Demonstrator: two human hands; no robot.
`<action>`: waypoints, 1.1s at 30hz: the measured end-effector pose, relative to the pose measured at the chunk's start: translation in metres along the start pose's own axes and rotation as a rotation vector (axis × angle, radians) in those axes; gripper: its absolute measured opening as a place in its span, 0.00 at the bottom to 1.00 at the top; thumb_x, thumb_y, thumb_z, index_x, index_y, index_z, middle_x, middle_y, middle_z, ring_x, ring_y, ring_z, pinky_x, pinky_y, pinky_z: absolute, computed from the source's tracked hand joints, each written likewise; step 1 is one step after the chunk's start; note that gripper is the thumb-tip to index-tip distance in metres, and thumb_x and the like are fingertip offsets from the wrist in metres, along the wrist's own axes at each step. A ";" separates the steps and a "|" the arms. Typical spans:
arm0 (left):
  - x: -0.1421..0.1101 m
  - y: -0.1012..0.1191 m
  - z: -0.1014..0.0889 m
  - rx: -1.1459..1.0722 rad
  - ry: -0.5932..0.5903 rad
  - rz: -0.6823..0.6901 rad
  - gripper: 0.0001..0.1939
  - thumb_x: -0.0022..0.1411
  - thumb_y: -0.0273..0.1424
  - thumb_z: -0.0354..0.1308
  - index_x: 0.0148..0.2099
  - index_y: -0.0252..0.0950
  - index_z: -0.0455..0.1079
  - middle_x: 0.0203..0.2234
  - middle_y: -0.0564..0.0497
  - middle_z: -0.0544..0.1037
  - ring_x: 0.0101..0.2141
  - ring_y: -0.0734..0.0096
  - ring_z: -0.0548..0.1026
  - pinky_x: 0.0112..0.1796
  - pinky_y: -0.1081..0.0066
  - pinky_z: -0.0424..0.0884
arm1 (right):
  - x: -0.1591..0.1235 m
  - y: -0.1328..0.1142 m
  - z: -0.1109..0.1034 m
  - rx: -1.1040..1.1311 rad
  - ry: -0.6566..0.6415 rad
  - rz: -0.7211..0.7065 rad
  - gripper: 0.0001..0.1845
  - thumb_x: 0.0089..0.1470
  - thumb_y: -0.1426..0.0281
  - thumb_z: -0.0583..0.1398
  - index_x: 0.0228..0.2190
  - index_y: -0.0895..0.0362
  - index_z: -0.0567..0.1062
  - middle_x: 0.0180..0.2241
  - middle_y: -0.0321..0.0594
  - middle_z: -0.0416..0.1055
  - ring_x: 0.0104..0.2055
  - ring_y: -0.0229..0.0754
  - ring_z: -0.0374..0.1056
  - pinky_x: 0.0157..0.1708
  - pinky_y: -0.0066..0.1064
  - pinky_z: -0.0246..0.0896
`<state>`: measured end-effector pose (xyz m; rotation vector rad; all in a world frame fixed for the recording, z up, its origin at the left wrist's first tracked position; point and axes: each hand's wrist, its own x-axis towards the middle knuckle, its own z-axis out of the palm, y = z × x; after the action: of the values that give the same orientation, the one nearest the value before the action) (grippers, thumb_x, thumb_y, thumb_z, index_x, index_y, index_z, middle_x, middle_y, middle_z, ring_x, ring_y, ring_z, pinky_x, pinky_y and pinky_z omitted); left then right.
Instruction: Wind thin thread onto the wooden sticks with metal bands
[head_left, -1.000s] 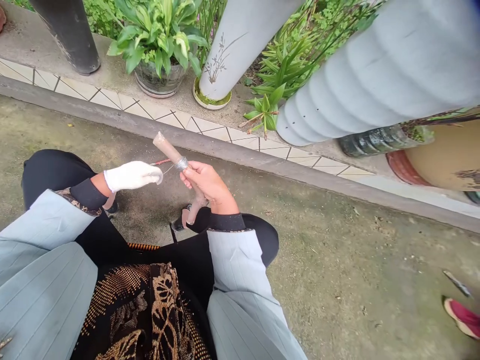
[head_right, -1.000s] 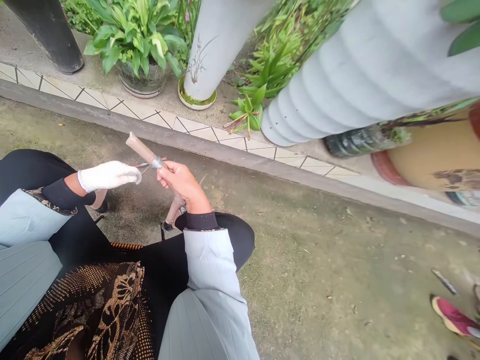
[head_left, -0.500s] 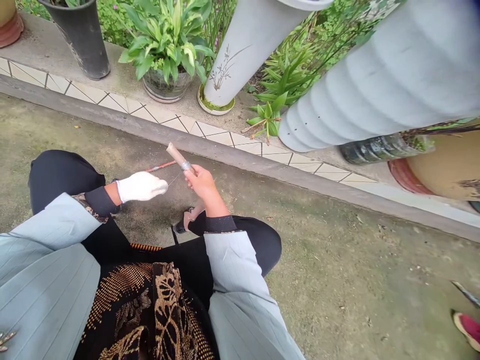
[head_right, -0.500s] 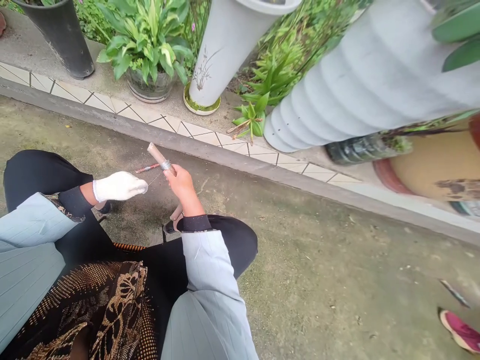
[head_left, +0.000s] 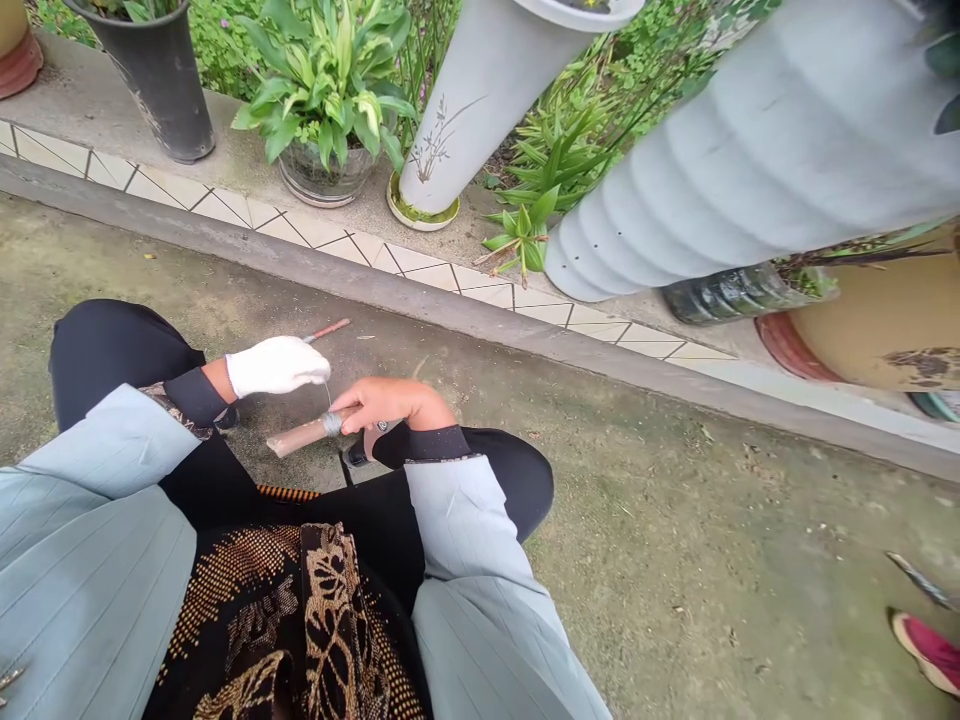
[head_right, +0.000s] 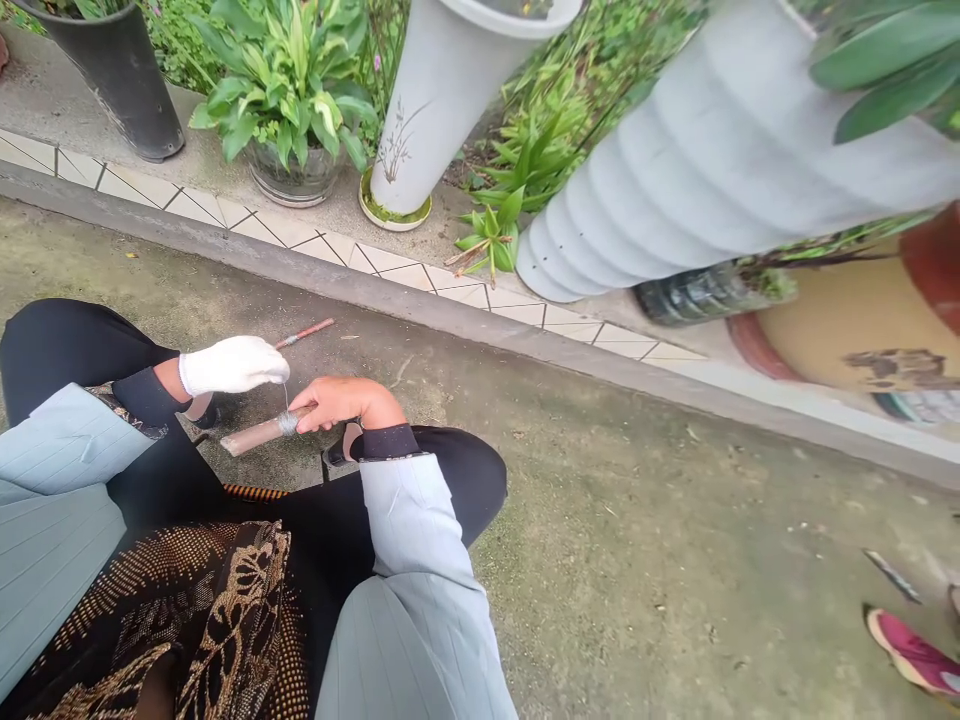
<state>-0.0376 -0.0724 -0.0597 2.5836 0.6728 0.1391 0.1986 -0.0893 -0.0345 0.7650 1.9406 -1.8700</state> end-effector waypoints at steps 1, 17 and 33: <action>0.000 -0.001 -0.001 -0.103 0.000 -0.039 0.14 0.67 0.35 0.48 0.35 0.36 0.72 0.29 0.49 0.78 0.29 0.71 0.73 0.34 0.72 0.66 | -0.006 -0.002 -0.001 0.092 0.061 -0.080 0.14 0.47 0.66 0.64 0.37 0.58 0.77 0.26 0.32 0.71 0.25 0.32 0.62 0.27 0.25 0.56; -0.008 -0.005 -0.008 0.094 -0.067 -0.132 0.16 0.67 0.37 0.47 0.36 0.37 0.74 0.26 0.50 0.77 0.27 0.69 0.72 0.31 0.73 0.62 | 0.023 0.016 -0.006 -0.302 0.621 0.231 0.09 0.52 0.64 0.62 0.34 0.57 0.77 0.29 0.40 0.73 0.32 0.39 0.66 0.31 0.28 0.53; -0.008 -0.001 -0.001 -0.059 -0.139 -0.153 0.18 0.69 0.38 0.44 0.39 0.37 0.73 0.29 0.52 0.78 0.27 0.72 0.72 0.31 0.74 0.62 | 0.018 0.017 -0.013 0.268 1.062 0.039 0.15 0.51 0.59 0.60 0.37 0.56 0.73 0.28 0.36 0.68 0.26 0.36 0.61 0.29 0.28 0.57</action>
<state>-0.0447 -0.0754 -0.0593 2.4484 0.7982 -0.0681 0.1959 -0.0743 -0.0579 2.1948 2.1340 -1.8758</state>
